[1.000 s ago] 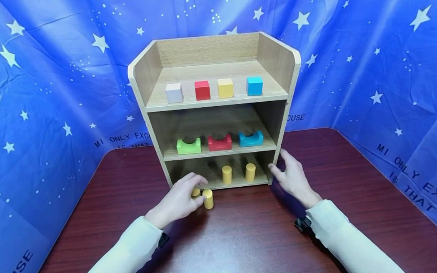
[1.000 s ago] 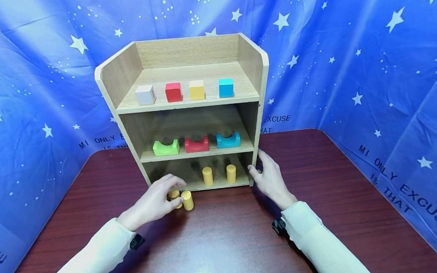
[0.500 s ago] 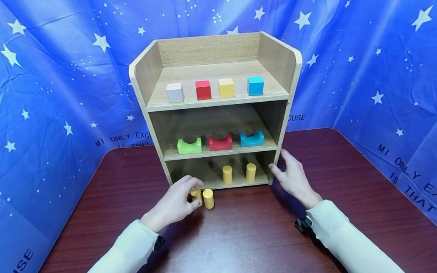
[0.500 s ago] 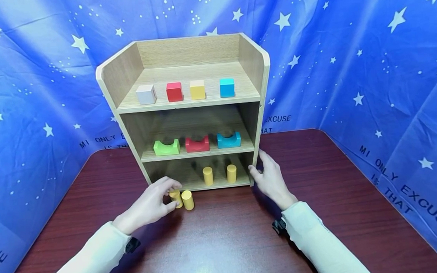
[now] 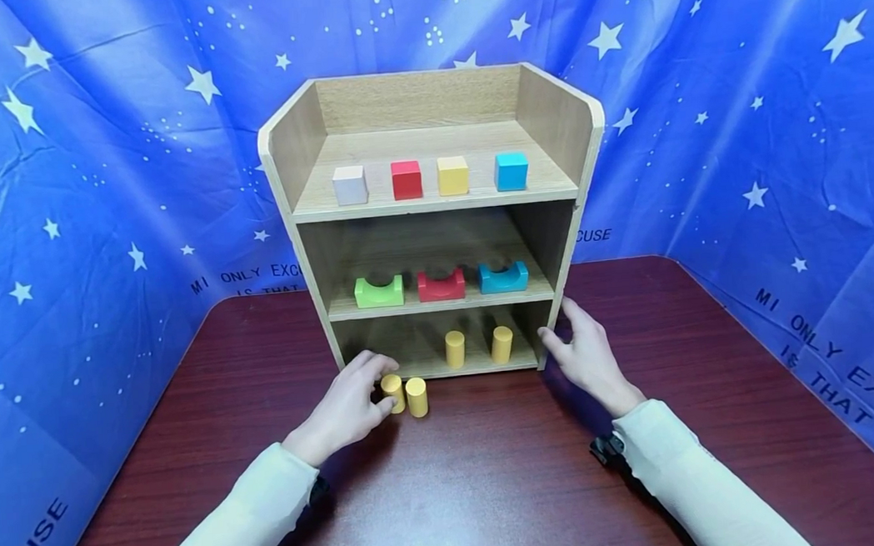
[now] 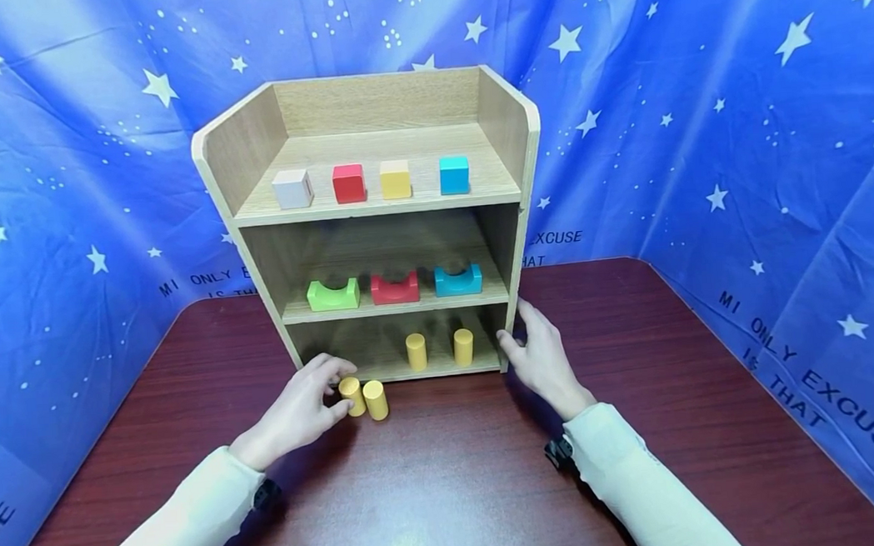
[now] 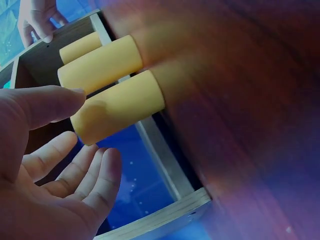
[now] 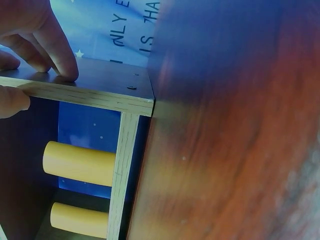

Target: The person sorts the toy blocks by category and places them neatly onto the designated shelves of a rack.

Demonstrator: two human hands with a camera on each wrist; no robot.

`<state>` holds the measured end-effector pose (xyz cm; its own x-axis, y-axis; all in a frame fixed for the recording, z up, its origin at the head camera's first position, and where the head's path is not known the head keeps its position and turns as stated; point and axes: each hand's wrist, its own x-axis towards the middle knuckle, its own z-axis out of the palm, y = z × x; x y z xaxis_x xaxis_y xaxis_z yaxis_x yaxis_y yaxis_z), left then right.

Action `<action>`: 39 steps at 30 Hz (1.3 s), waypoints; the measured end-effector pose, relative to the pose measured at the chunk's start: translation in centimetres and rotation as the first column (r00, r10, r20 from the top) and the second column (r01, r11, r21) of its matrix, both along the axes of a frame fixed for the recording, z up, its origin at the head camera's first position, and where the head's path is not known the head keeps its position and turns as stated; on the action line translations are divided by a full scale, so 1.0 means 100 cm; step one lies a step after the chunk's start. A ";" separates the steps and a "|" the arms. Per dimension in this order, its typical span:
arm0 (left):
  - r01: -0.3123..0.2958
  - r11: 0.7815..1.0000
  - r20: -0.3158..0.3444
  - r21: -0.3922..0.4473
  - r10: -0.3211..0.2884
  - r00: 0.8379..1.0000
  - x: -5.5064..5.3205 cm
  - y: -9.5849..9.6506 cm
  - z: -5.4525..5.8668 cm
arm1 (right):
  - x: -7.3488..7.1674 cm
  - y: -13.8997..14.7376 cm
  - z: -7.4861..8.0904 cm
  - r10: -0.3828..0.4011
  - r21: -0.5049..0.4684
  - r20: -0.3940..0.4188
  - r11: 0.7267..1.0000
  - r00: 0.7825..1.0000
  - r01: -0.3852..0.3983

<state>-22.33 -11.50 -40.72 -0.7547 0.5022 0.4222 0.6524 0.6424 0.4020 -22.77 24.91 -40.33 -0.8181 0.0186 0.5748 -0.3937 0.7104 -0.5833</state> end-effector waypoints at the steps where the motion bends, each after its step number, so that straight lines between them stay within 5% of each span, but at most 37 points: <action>1: -0.004 1.000 0.010 0.005 0.004 1.000 -0.001 0.000 -0.001 | 0.000 0.000 0.000 0.000 0.001 -0.001 1.000 1.000 0.000; 12: -0.031 0.996 0.114 0.083 0.022 0.993 -0.006 0.003 -0.009 | 0.001 0.000 0.001 -0.009 0.003 0.000 1.000 1.000 0.009; 34: -0.019 0.999 0.144 0.040 0.013 0.989 -0.008 0.001 -0.014 | 0.000 -0.001 0.001 -0.004 -0.005 0.006 1.000 1.000 0.004; 39: 0.006 0.999 0.100 0.054 -0.011 0.995 -0.009 0.001 -0.016 | 0.000 0.000 0.000 -0.004 -0.003 0.003 1.000 1.000 0.004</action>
